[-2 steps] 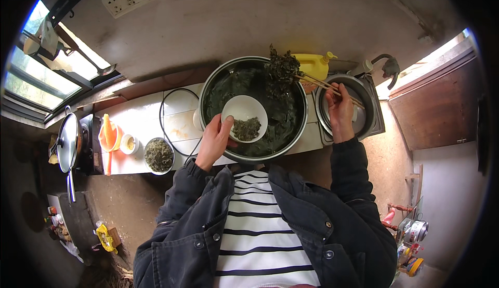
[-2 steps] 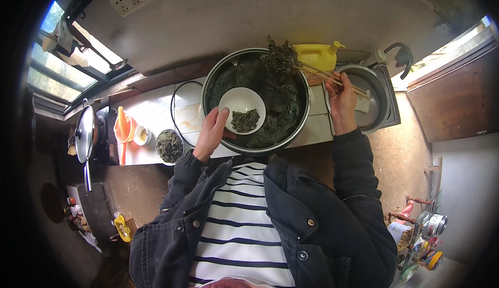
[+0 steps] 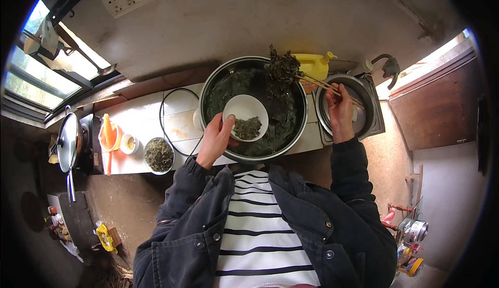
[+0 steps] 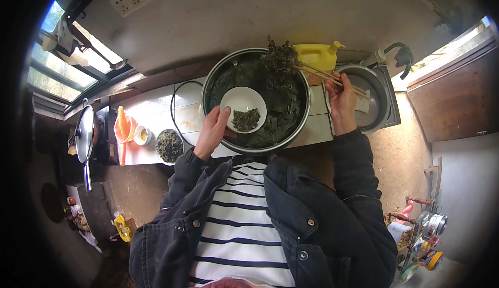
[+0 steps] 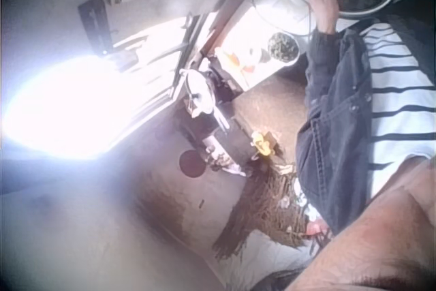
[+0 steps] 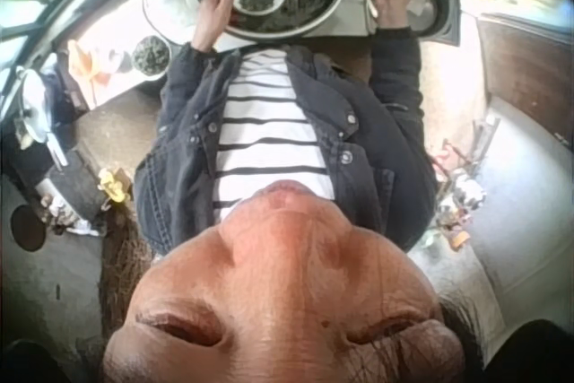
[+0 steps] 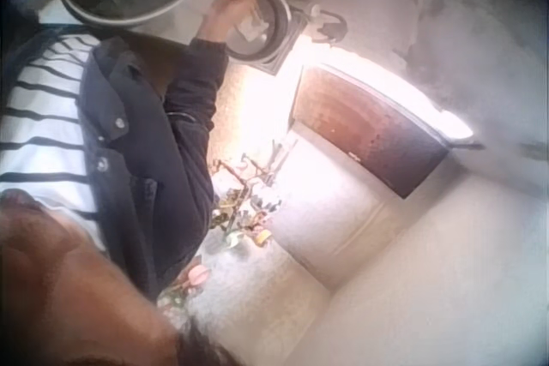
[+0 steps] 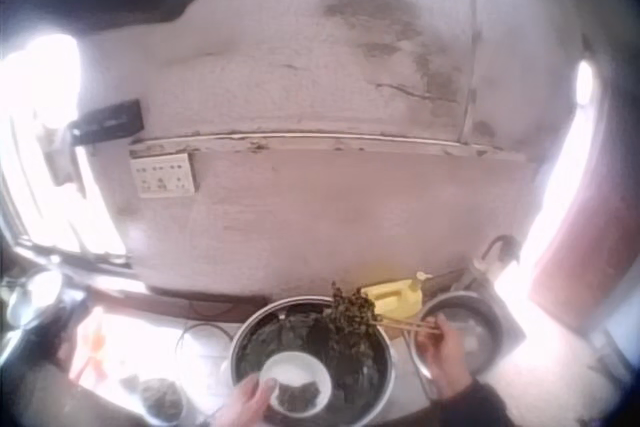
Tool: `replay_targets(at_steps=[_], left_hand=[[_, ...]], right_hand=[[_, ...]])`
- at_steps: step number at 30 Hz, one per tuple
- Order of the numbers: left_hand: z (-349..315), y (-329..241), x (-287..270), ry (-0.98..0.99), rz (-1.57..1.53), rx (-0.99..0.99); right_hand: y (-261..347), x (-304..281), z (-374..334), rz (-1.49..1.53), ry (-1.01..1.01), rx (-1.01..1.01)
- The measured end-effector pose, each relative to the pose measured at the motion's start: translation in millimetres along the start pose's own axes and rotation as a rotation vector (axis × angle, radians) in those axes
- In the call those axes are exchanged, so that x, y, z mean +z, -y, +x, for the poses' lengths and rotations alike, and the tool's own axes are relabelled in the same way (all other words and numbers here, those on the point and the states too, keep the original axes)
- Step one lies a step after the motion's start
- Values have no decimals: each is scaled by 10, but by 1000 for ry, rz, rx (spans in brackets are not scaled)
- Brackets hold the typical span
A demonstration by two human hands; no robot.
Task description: The person uses chopsticks to transfer cooked green vegetables from a large pot into a plate, then into a small bowl. The person places the plate on the counter and continues serving into the bowl.
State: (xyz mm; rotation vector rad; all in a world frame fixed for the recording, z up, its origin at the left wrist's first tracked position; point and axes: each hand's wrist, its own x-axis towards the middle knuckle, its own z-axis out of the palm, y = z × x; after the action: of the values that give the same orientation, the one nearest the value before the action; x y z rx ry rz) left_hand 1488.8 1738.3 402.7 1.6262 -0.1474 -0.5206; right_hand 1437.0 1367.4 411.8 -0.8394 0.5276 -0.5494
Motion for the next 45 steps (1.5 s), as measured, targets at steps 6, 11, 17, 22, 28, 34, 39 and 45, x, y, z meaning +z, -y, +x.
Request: replay_targets(at_steps=[6, 11, 17, 22, 28, 34, 39, 45], left_hand=[[212, 64, 58, 5, 2, -36], [567, 116, 165, -55, -217, -31], [611, 145, 243, 14, -339, -67], [442, 136, 272, 49, -381, -119], [305, 149, 233, 82, -410, -142], [264, 164, 191, 43, -417, -141], [217, 126, 150, 24, -405, -134], [183, 115, 177, 22, -431, -67]], right_hand=[[-33, -45, -36, 54, 42, 57], [71, 180, -332, -48, 34, 54], [-17, 661, -1055, -736, 555, -394], [51, 917, -1240, -1076, 970, -884], [73, 1013, -1291, -1200, 1067, -966], [100, 1013, -1338, -1264, 1189, -987], [371, 1009, -1325, -1032, 999, -813], [251, 971, -1402, -950, 882, -496]])
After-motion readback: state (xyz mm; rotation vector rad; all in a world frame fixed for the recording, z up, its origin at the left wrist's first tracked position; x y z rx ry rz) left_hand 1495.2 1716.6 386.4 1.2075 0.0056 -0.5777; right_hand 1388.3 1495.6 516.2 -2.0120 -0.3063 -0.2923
